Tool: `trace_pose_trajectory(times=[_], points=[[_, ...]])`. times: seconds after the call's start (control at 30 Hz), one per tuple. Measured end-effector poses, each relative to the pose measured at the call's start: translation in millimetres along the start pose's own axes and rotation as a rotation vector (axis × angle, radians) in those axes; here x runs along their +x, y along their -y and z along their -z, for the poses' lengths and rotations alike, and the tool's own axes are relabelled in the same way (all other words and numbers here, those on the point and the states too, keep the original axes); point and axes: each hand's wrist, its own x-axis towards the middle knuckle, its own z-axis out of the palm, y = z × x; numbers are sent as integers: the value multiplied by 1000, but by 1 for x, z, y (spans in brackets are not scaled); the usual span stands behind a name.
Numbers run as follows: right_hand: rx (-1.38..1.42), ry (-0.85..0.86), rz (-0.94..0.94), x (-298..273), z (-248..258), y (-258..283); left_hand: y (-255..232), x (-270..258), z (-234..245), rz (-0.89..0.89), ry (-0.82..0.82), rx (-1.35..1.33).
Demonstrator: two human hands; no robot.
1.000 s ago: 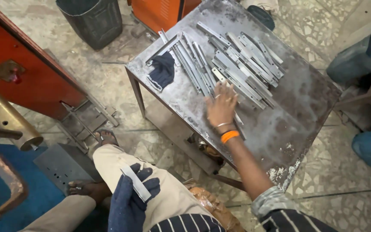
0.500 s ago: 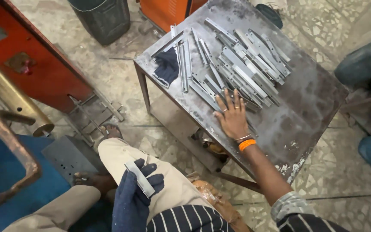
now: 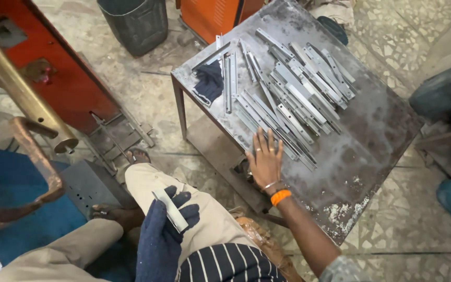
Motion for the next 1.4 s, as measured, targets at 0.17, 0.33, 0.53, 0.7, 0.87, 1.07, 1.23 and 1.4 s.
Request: trace_pose_trajectory(times=[0.17, 0.33, 0.53, 0.7, 0.87, 1.07, 1.23, 1.4], points=[[113, -83, -83, -18, 12, 4, 13, 15, 26, -21, 31, -79], [293, -68, -240, -1, 14, 2, 7, 10, 20, -48, 34, -104], [1146, 95, -605, 18, -25, 34, -16, -4, 15, -158, 43, -235], [1843, 586, -612, 8, 96, 152, -28, -13, 34, -294, -32, -299], [1811, 874, -117, -10, 178, 215, -52, -44, 32, -389, -182, -316], [1548, 632, 257, -37, 201, 239, -55, -60, 33, -445, -190, -262], [1618, 643, 280, -41, 220, 244, -61, -59, 33, -464, -91, -98], [1627, 755, 201, -43, 230, 244, -74, -65, 18, -533, -31, -76]])
